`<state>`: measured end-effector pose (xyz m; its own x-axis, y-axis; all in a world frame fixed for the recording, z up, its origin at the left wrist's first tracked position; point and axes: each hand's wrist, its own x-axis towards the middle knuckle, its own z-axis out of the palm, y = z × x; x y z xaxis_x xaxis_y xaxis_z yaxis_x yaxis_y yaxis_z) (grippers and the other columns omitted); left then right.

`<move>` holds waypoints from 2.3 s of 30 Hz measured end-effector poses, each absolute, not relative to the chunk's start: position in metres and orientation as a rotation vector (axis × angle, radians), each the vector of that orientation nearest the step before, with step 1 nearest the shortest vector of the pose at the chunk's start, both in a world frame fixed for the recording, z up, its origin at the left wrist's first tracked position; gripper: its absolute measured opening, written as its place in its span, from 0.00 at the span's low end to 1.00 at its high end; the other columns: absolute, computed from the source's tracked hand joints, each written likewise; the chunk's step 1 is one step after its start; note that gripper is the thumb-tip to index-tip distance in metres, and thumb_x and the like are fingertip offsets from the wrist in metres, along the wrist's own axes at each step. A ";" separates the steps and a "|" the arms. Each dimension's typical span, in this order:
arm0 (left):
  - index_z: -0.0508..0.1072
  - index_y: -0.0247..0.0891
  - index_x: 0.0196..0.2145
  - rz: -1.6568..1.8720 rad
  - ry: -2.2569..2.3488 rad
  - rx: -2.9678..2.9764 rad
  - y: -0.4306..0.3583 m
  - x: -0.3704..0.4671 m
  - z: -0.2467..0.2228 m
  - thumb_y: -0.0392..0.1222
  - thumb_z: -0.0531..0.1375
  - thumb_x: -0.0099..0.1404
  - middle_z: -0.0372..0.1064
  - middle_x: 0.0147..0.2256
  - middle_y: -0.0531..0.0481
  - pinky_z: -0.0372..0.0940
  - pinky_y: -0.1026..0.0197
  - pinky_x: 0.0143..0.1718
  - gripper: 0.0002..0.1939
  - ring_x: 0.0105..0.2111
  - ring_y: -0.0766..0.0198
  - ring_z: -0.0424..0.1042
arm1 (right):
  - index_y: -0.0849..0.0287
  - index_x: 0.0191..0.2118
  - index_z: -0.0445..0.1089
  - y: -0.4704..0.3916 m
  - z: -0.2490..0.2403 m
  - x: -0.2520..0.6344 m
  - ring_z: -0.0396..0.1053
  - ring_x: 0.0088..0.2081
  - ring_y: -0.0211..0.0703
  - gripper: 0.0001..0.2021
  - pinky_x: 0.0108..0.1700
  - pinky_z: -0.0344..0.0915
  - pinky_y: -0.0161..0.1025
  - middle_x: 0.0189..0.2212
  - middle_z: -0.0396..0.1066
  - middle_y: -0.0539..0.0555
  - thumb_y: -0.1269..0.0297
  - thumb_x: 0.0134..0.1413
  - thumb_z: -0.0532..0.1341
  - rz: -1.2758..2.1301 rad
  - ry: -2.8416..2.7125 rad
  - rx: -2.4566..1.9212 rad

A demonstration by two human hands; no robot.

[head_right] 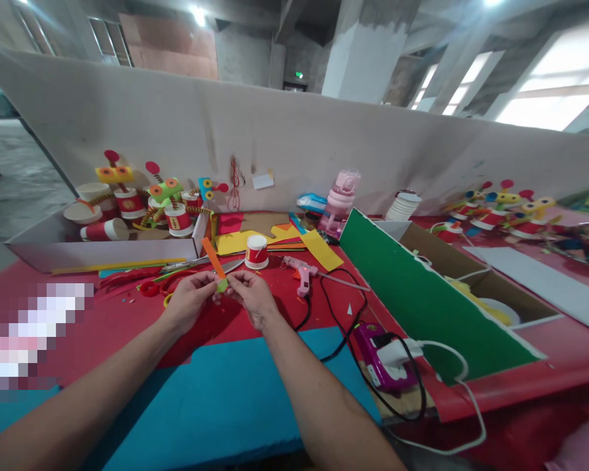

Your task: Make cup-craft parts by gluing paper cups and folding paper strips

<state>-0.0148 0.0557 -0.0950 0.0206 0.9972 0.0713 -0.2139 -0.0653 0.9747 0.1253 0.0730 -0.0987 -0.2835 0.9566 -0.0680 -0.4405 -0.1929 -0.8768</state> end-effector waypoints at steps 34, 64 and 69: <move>0.72 0.37 0.28 1.370 1.087 1.166 0.052 -0.014 -0.095 0.45 0.65 0.55 0.67 0.23 0.54 0.59 0.67 0.27 0.09 0.23 0.68 0.64 | 0.59 0.28 0.72 0.067 -0.090 0.123 0.65 0.27 0.39 0.10 0.32 0.61 0.35 0.23 0.70 0.49 0.57 0.46 0.65 1.259 -1.274 -0.976; 0.71 0.34 0.25 1.328 1.072 1.087 0.051 -0.010 -0.092 0.44 0.65 0.54 0.65 0.21 0.53 0.64 0.65 0.23 0.11 0.22 0.67 0.64 | 0.59 0.29 0.70 0.072 -0.093 0.126 0.65 0.27 0.37 0.10 0.32 0.61 0.35 0.23 0.69 0.48 0.59 0.42 0.66 1.393 -1.171 -1.007; 0.72 0.33 0.25 1.300 1.135 1.120 0.052 -0.010 -0.091 0.46 0.64 0.55 0.66 0.20 0.52 0.63 0.65 0.24 0.11 0.22 0.67 0.65 | 0.59 0.29 0.69 0.074 -0.096 0.126 0.65 0.27 0.37 0.08 0.32 0.61 0.35 0.23 0.69 0.48 0.60 0.44 0.65 1.319 -1.233 -1.004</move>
